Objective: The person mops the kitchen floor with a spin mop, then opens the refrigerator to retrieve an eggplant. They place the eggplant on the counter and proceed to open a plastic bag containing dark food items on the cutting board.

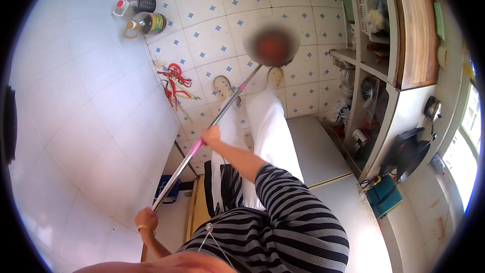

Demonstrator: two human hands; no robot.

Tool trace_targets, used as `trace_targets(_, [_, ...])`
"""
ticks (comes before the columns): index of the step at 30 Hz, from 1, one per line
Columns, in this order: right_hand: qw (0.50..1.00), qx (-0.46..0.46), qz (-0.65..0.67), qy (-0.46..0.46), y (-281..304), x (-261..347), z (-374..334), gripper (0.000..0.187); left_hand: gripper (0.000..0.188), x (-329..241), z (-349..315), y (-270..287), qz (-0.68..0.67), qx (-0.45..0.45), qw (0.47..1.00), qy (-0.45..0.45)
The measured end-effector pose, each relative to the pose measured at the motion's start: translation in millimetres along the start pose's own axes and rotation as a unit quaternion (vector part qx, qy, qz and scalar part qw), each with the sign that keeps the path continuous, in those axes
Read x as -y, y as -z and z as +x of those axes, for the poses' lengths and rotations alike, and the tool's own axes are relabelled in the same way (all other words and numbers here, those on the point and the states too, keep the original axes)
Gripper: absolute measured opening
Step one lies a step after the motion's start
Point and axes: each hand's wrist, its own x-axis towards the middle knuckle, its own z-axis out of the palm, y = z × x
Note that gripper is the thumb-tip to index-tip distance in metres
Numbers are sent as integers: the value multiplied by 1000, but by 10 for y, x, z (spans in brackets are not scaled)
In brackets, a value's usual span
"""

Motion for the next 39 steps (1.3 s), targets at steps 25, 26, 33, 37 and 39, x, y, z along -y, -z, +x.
trace_targets(25, [957, -272, 63, 76, 3953, 767, 1190, 33, 28, -3742, 150, 586, -94, 45, 947, -305])
trace_targets(26, [956, -271, 76, 80, 3925, 733, 1180, 34, 27, -3727, 167, 518, -98, 38, 949, -297])
trace_targets(33, [964, -232, 88, 92, 3141, 340, 1106, 32, 26, -3038, 129, 627, 10, 12, 966, -259])
trace_targets(37, [965, -172, 169, 101, 2063, -43, 945, 32, 18, -1948, 368, 441, 54, -1, 971, -233])
trace_targets(39, [968, -124, 208, 67, 1485, -50, 544, 35, 16, -1454, 331, 476, 81, -11, 976, -204])
